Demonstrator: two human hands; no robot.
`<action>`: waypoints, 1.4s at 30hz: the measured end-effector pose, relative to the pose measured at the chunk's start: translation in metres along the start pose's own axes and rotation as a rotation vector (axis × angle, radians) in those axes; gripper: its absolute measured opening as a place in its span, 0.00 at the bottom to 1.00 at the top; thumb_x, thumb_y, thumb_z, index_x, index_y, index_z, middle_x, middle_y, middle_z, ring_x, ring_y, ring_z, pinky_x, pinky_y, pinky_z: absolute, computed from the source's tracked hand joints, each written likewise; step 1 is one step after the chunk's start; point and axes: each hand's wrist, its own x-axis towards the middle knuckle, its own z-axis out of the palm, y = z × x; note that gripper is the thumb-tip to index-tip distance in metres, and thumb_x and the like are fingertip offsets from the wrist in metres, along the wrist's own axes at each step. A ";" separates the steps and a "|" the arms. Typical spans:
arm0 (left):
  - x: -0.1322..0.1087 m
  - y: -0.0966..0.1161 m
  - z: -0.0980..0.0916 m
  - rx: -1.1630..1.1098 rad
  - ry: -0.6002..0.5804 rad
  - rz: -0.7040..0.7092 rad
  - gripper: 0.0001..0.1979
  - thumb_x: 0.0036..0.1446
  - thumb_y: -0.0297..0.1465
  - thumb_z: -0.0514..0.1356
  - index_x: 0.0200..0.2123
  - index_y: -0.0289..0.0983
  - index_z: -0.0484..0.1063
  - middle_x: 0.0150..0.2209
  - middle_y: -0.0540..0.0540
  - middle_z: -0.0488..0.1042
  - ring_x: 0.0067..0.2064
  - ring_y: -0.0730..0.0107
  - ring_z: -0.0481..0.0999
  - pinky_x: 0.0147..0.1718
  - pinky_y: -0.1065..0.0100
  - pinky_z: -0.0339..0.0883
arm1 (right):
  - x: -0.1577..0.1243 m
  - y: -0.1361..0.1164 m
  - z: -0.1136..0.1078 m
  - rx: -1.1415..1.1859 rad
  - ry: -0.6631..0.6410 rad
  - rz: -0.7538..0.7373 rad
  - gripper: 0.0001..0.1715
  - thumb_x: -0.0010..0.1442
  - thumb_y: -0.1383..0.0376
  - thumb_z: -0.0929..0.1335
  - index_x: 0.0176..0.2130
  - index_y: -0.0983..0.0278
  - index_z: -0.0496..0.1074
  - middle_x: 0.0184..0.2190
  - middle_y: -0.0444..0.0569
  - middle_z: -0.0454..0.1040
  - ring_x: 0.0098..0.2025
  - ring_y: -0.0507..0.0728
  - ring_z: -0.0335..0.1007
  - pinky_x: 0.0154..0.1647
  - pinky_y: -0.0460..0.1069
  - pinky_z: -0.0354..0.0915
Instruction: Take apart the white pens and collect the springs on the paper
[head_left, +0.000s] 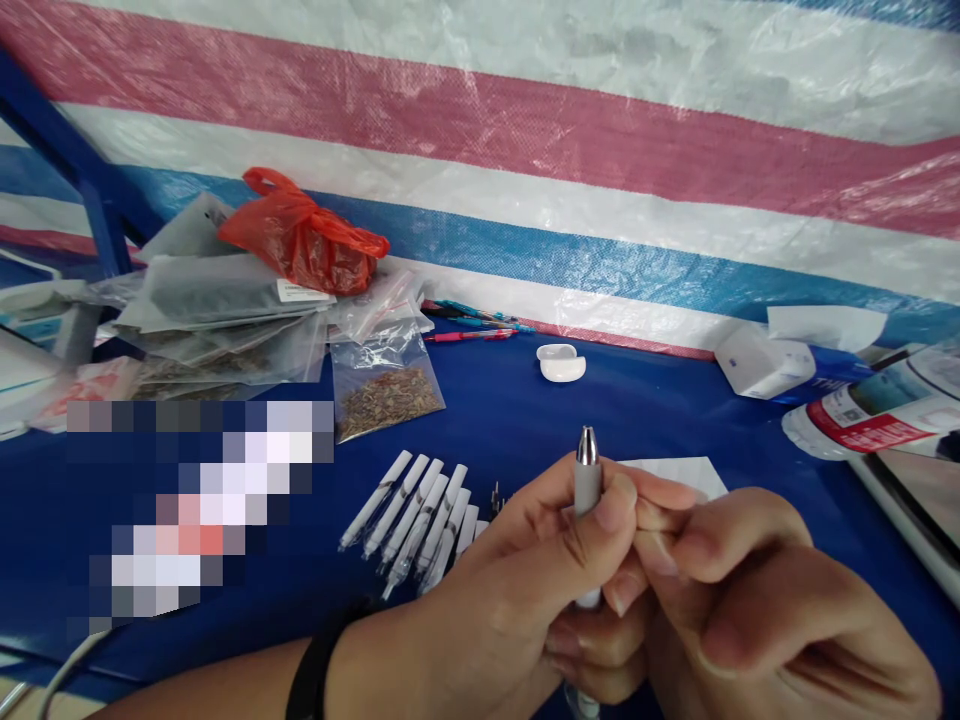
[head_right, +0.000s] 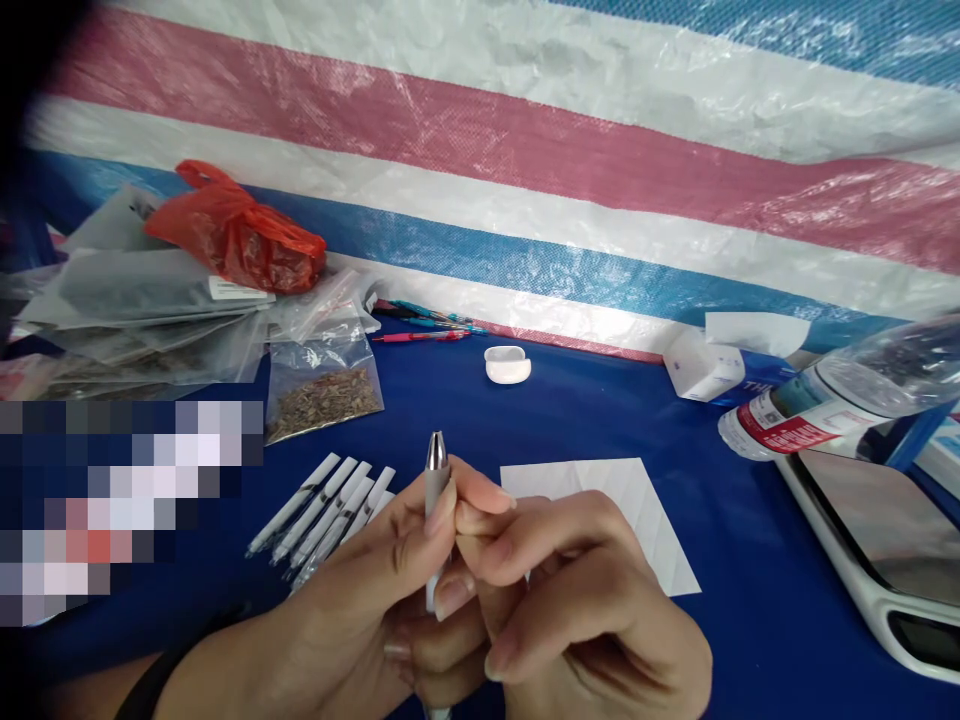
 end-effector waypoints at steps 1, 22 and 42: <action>0.000 0.000 0.000 0.017 0.005 0.005 0.13 0.67 0.45 0.62 0.43 0.42 0.77 0.28 0.56 0.57 0.20 0.85 0.48 0.20 0.76 0.43 | 0.002 0.002 -0.002 0.011 -0.020 0.000 0.17 0.58 0.73 0.77 0.24 0.55 0.75 0.31 0.44 0.76 0.32 0.56 0.81 0.33 0.51 0.83; 0.002 0.008 -0.009 0.229 0.346 0.210 0.02 0.58 0.34 0.70 0.34 0.44 0.85 0.16 0.57 0.52 0.20 0.81 0.47 0.21 0.72 0.42 | 0.024 0.010 -0.017 0.158 -0.084 0.211 0.16 0.58 0.68 0.77 0.26 0.58 0.70 0.30 0.41 0.72 0.36 0.53 0.80 0.44 0.49 0.77; 0.006 0.012 -0.012 1.114 0.286 0.168 0.12 0.69 0.38 0.58 0.34 0.37 0.67 0.26 0.56 0.60 0.27 0.77 0.57 0.25 0.72 0.52 | 0.035 0.014 -0.014 -0.242 -0.019 0.071 0.11 0.60 0.58 0.76 0.32 0.59 0.75 0.30 0.44 0.78 0.31 0.53 0.75 0.32 0.47 0.71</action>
